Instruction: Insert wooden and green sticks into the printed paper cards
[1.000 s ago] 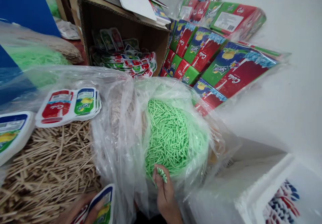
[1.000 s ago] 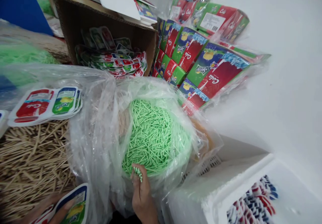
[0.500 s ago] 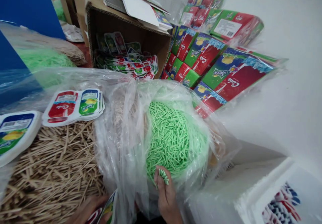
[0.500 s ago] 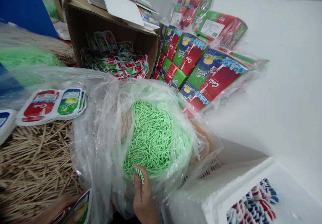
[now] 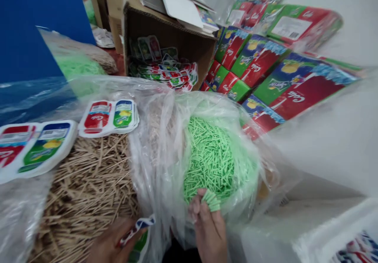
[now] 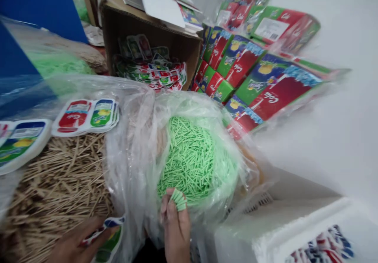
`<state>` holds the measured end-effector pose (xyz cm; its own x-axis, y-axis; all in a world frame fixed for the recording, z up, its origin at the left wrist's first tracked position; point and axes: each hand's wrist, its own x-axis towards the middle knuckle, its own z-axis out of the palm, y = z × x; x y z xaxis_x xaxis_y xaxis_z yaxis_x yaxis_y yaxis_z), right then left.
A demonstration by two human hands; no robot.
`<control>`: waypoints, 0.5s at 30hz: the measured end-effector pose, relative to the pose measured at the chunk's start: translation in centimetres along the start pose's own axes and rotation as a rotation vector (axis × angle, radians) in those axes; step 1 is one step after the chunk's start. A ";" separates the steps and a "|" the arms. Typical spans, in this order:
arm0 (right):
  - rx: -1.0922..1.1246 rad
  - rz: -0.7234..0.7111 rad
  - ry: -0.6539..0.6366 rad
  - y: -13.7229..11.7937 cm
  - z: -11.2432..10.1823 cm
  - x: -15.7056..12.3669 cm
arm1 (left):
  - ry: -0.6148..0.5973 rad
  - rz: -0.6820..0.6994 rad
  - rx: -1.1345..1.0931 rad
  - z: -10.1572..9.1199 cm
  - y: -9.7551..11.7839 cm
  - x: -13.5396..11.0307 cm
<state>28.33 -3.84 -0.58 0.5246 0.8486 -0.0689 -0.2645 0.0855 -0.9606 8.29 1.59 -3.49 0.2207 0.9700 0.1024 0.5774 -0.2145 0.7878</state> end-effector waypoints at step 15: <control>-0.165 0.196 -0.401 -0.7 5.7 -0.1 | -0.130 0.171 0.081 -0.1 0.9 -0.6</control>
<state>23.87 -1.03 1.66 0.1148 0.9779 -0.1749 -0.1780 -0.1530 -0.9721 8.62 0.87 -2.80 0.4170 0.8969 0.1472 0.5833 -0.3883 0.7135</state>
